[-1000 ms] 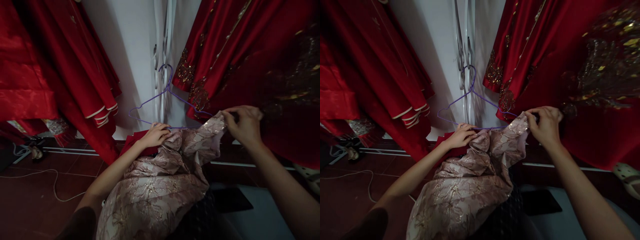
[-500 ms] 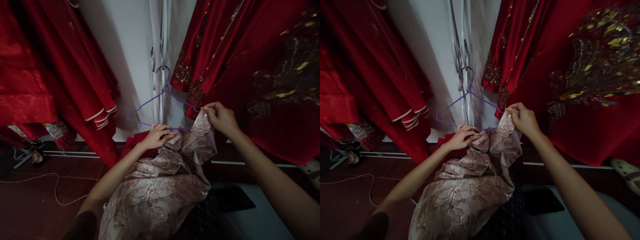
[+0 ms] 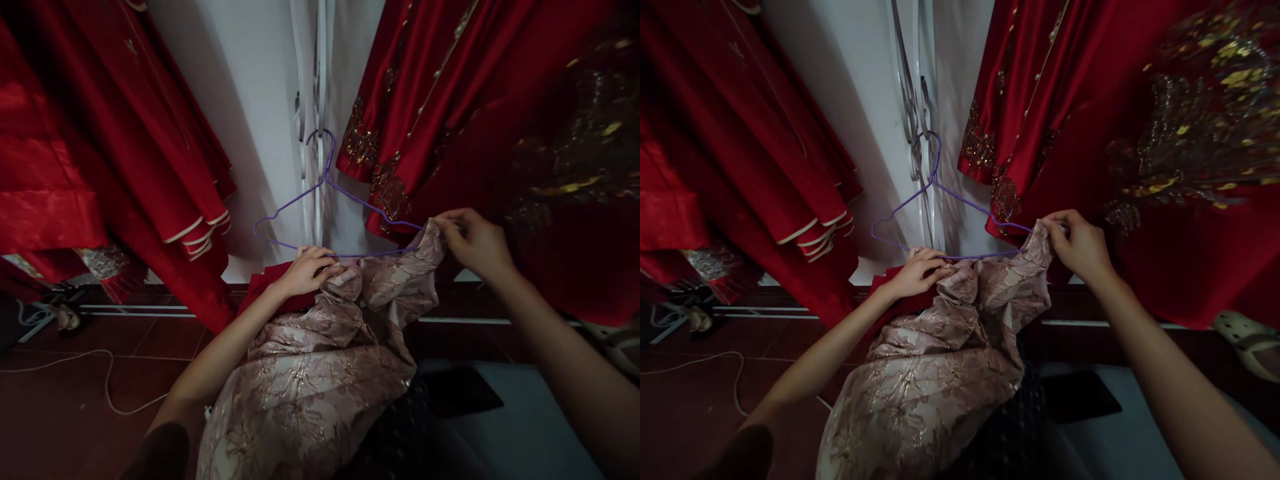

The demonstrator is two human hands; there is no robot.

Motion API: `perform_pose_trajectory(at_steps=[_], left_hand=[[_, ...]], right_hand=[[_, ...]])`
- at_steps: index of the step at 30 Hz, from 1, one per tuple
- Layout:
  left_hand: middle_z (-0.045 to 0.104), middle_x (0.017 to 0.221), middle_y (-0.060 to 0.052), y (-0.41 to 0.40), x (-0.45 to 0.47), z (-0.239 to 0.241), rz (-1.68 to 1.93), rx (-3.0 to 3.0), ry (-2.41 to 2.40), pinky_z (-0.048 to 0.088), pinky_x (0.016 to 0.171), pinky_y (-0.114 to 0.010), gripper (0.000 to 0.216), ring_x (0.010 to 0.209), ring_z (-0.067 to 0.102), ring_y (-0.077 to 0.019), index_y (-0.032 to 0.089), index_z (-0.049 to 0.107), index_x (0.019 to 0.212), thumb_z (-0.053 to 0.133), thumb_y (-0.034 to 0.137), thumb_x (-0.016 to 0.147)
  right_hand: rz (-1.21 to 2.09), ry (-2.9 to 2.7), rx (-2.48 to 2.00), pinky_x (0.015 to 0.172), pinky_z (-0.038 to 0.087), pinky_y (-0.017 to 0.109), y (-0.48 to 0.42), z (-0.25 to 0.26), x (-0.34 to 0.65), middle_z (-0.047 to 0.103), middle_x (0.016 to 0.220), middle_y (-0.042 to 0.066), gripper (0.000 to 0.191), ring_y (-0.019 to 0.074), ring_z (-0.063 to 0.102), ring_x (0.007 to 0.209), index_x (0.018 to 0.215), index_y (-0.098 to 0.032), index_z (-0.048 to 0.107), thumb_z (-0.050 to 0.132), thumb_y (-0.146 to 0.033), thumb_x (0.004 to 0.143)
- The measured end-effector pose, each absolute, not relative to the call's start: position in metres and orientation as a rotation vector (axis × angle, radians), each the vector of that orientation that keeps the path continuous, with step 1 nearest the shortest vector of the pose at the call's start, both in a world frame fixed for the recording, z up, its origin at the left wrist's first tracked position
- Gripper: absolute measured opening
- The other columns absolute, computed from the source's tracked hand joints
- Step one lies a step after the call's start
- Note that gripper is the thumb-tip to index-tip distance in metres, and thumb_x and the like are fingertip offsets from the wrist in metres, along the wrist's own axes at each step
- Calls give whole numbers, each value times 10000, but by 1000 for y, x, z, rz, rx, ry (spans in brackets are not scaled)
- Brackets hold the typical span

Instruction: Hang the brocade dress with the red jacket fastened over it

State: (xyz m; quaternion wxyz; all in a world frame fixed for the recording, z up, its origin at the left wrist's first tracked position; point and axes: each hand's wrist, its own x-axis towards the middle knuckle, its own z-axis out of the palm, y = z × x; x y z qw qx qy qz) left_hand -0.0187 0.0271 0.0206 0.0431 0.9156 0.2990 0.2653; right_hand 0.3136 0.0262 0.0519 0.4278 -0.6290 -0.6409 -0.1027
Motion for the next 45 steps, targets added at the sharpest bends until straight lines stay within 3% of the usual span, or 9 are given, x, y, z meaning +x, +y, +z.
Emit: perform_pose_trajectory(at_steps=[8,15,19,21,23,29,34,45], left_hand=[[579,1142,-53,25,-7,19,834,2756,903,325,875,-362,312,1035,495,-190,219,632,985,370,369,903],[588,1150,-37,22,-21,29,975,2683,959,309,947,-362,246,1074,505,-179,225,636,935,425,342,886],[647,929,-51,45,-70,19,1515,2162,1279,409,814,-284,266,883,569,-163,181,658,835,541,418,800],[649,762,-36,59,-97,1,1569,1858,1370,428,681,-248,303,713,570,-142,156,665,789,588,447,747],[646,714,-25,69,-118,-21,1588,1646,1383,426,650,-230,311,667,561,-131,143,669,742,643,448,684],[662,793,-34,77,-133,-63,1656,1321,1295,444,657,-223,330,712,572,-131,146,678,788,691,432,625],[673,907,-55,81,-127,-60,1783,1323,1239,461,708,-240,353,807,601,-151,161,674,897,645,440,684],[674,865,-47,75,-129,-66,1839,1290,1279,463,718,-240,321,784,604,-148,157,674,860,650,427,688]], right_hand=[[-219,-1741,-1469,719,433,254,39,77,251,674,928,69,231,190,622,818,951,-179,591,482,-355,848],[-268,-1580,-1420,759,414,304,41,63,219,650,925,65,221,196,606,833,974,-202,517,346,-321,903],[-356,-1569,-1418,753,388,322,37,74,227,655,852,55,200,193,589,765,881,-218,532,406,-373,882],[-385,-1590,-1407,738,373,310,36,85,234,648,785,35,220,168,569,697,834,-218,539,444,-414,866],[-378,-1610,-1386,702,362,280,35,96,239,624,713,11,245,130,536,622,797,-213,545,465,-437,857],[-272,-1671,-1350,586,320,217,36,110,248,517,574,-29,301,68,414,509,732,-192,557,498,-470,834],[-287,-1655,-1345,613,323,217,39,111,252,507,562,-32,313,64,411,515,717,-185,562,505,-472,830],[-329,-1684,-1339,594,315,223,37,115,254,499,547,-36,343,69,401,492,714,-190,554,482,-503,834]])
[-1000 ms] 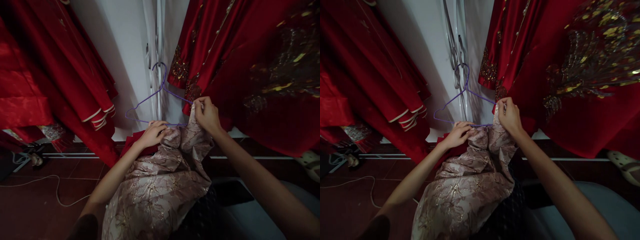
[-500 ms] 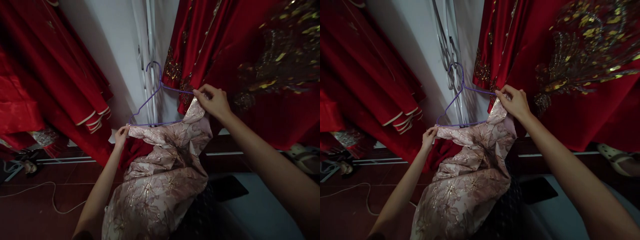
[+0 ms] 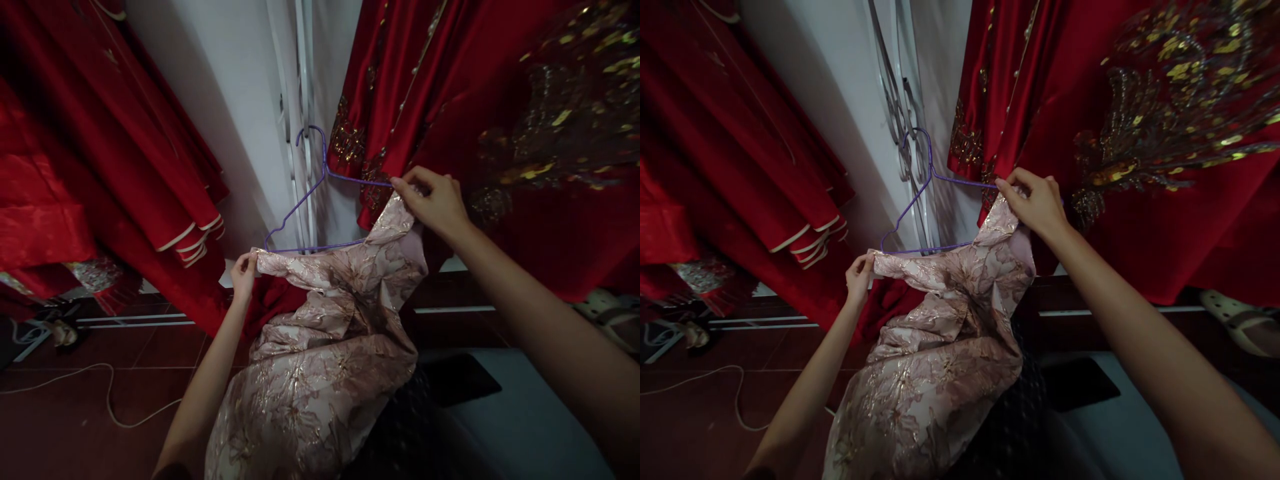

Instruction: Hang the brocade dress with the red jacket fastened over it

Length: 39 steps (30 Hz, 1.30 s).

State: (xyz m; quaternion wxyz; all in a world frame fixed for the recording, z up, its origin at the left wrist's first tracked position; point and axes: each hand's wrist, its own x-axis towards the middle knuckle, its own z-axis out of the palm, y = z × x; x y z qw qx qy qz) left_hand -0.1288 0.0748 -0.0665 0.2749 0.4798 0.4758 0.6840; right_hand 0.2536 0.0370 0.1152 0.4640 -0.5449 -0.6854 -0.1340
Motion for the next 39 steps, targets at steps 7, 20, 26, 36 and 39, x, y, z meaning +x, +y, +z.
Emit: perform_pose_trajectory(at_steps=[7,20,26,36,39], left_hand=[[675,866,-44,73,-130,-64,1830,1278,1268,460,696,-231,313,775,602,-145,163,674,857,655,423,684],[668,854,-44,70,-130,-63,1832,1297,1308,461,717,-239,315,792,594,-150,164,669,853,639,435,695],[668,842,-40,67,-132,-61,1820,1291,1321,457,691,-240,317,769,598,-154,167,666,851,639,440,691],[649,797,-25,79,-93,23,1760,1750,1136,424,741,-223,294,778,568,-146,152,674,816,609,427,736],[602,659,-6,88,-89,39,1607,1785,1089,421,666,-218,342,667,542,-128,144,655,705,601,481,726]], right_hand=[[-341,-1687,-1332,602,322,227,39,115,255,515,556,-42,320,70,409,489,719,-198,557,490,-490,832],[-298,-1676,-1337,611,319,237,37,115,254,502,553,-38,335,75,387,490,722,-200,558,482,-510,827],[-282,-1679,-1359,598,315,236,35,118,255,512,555,-28,355,83,391,501,718,-199,559,481,-531,817],[-158,-1678,-1341,525,293,216,40,110,253,508,585,-18,343,85,374,528,702,-188,538,491,-510,812],[-90,-1664,-1317,528,300,213,44,103,252,504,591,-16,335,86,374,537,694,-188,522,495,-501,810]])
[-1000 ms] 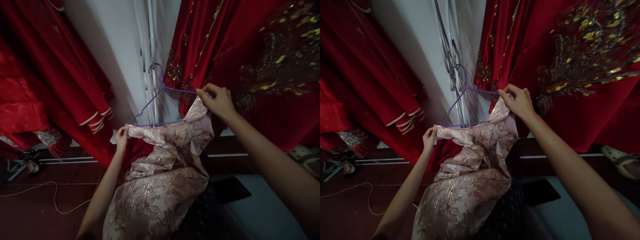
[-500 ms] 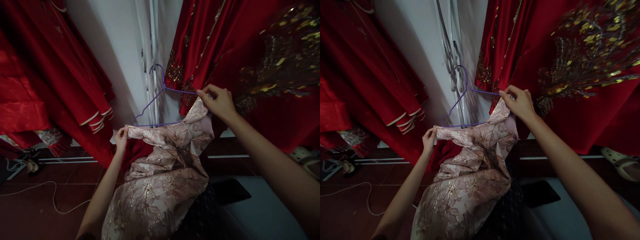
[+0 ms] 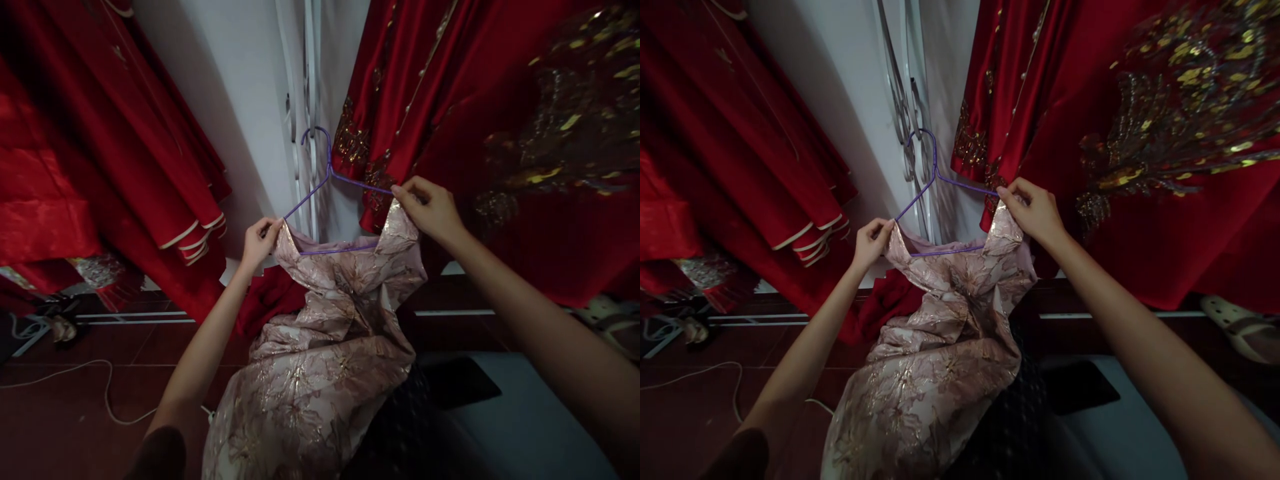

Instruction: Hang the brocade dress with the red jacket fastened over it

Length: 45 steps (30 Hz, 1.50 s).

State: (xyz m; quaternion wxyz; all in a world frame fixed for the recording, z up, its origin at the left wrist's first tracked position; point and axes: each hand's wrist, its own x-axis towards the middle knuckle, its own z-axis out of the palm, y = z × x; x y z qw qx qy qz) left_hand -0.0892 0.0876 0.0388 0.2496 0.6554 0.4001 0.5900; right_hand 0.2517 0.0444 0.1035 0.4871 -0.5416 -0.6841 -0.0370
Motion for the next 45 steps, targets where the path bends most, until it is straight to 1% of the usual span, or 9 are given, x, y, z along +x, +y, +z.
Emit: perform_pose_trajectory(at_steps=[5,9,11,15,23,29,35,38,45], left_hand=[[583,577,-43,104,-120,-2,1312,1458,1181,449,652,-291,581,612,555,-168,158,633,667,362,660,775],[622,656,-48,95,-147,-62,1208,1564,1361,452,760,-330,369,693,575,-186,184,641,663,721,519,531],[625,689,-35,89,-156,-82,1208,1586,1385,446,793,-325,355,726,575,-182,196,623,603,787,451,419],[604,639,-9,89,-167,-90,1211,1583,1390,461,710,-280,332,648,554,-152,200,602,584,720,503,514],[644,605,-40,95,-160,-59,1008,1559,1288,439,494,-258,331,511,554,-158,158,664,646,755,440,496],[671,674,-43,113,-155,5,1360,1384,1239,450,563,-247,324,582,577,-150,151,678,723,687,453,605],[465,436,34,116,-104,83,1349,1727,1265,254,419,-195,341,413,367,-64,121,590,536,688,431,637],[367,438,49,109,-59,107,1508,1924,1099,254,455,-187,399,444,346,-52,118,511,485,634,427,707],[467,599,30,106,-23,128,1620,2002,836,374,658,-213,283,641,491,-99,126,546,620,607,368,752]], right_hand=[[-54,-1664,-1301,534,307,217,50,98,254,502,597,-17,334,89,374,542,697,-194,523,497,-510,804],[-39,-1666,-1313,529,300,222,51,98,254,494,590,-16,333,92,369,540,694,-198,521,492,-511,804],[-36,-1676,-1307,528,298,222,51,99,253,499,595,-13,326,92,372,541,693,-195,520,489,-499,808],[-41,-1681,-1308,520,291,221,50,100,253,499,590,-15,325,90,377,539,695,-192,525,491,-495,807],[-39,-1667,-1311,527,305,218,52,98,255,517,609,-19,354,90,380,540,705,-194,532,491,-533,799],[-96,-1701,-1324,539,314,220,46,103,253,522,596,-18,340,92,397,545,701,-198,537,493,-519,805],[-130,-1720,-1338,547,320,234,37,103,245,545,620,-21,343,92,412,534,717,-209,550,479,-531,809],[-120,-1714,-1329,539,324,245,33,101,240,528,596,-22,339,106,425,528,700,-225,538,471,-541,805],[26,-1855,-1299,523,332,254,35,112,239,446,502,-28,373,118,443,516,537,-211,437,503,-484,783]])
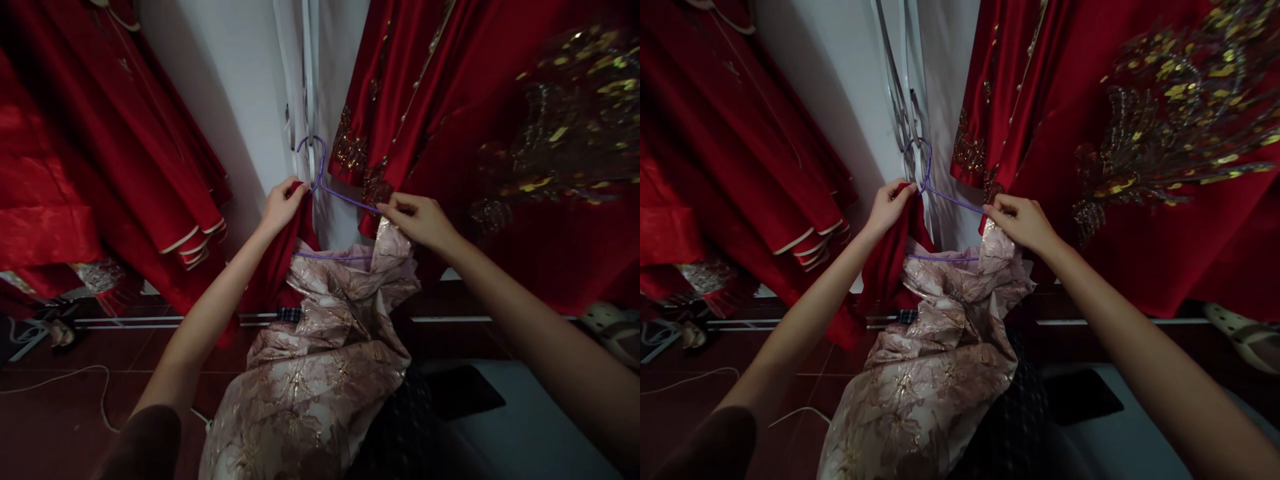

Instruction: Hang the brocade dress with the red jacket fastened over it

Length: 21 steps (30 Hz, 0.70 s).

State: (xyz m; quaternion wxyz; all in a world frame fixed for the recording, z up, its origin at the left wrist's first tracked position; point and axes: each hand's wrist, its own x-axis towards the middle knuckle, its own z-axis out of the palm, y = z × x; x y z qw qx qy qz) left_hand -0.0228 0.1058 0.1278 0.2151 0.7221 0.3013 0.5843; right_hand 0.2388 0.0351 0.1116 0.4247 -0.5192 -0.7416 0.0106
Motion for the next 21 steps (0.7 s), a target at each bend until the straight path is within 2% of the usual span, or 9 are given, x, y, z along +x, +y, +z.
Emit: perform_pose_trajectory(at_steps=[2,4,7,10,13,16,21], left_hand=[[503,611,25,109,-31,128,1493,2053,905,379,658,-218,245,633,492,-102,124,566,638,575,326,777],[502,585,25,110,-39,129,1361,2080,1044,376,644,-219,242,604,478,-100,120,566,629,536,294,795],[465,521,33,109,-47,134,1174,2089,1197,374,617,-218,281,561,457,-98,125,533,587,494,303,800],[526,541,21,106,-50,138,1024,1992,1211,399,604,-226,313,565,495,-116,132,551,629,426,354,810],[608,629,-8,105,-52,135,1003,1854,1180,429,611,-237,331,603,547,-139,133,587,690,405,387,799],[636,685,-19,105,-55,132,1019,1813,1134,442,630,-238,330,638,568,-146,136,604,721,424,405,785],[616,660,-6,97,-54,130,1020,1803,1029,441,634,-255,361,610,558,-136,147,611,735,527,498,739]], right_hand=[[137,-1915,-1354,487,311,249,48,119,239,394,453,-26,417,110,416,474,470,-196,377,508,-448,776],[411,-1982,-1457,452,308,247,63,125,238,391,425,-23,433,104,400,430,435,-194,371,505,-431,772],[977,-1958,-1607,433,360,259,83,129,228,491,449,-3,361,111,437,405,473,-198,505,562,-442,733],[1433,-1973,-1594,460,419,271,91,128,208,619,593,45,263,143,535,489,607,-187,633,650,-445,655],[1561,-2081,-1365,558,471,270,90,124,186,675,793,54,204,164,614,677,705,-208,682,682,-394,622],[1599,-2088,-1165,694,489,283,88,116,173,675,915,40,189,168,625,845,755,-229,700,686,-350,610],[1704,-2078,-1115,713,490,314,89,101,173,679,911,68,247,187,633,870,740,-207,702,676,-420,617]])
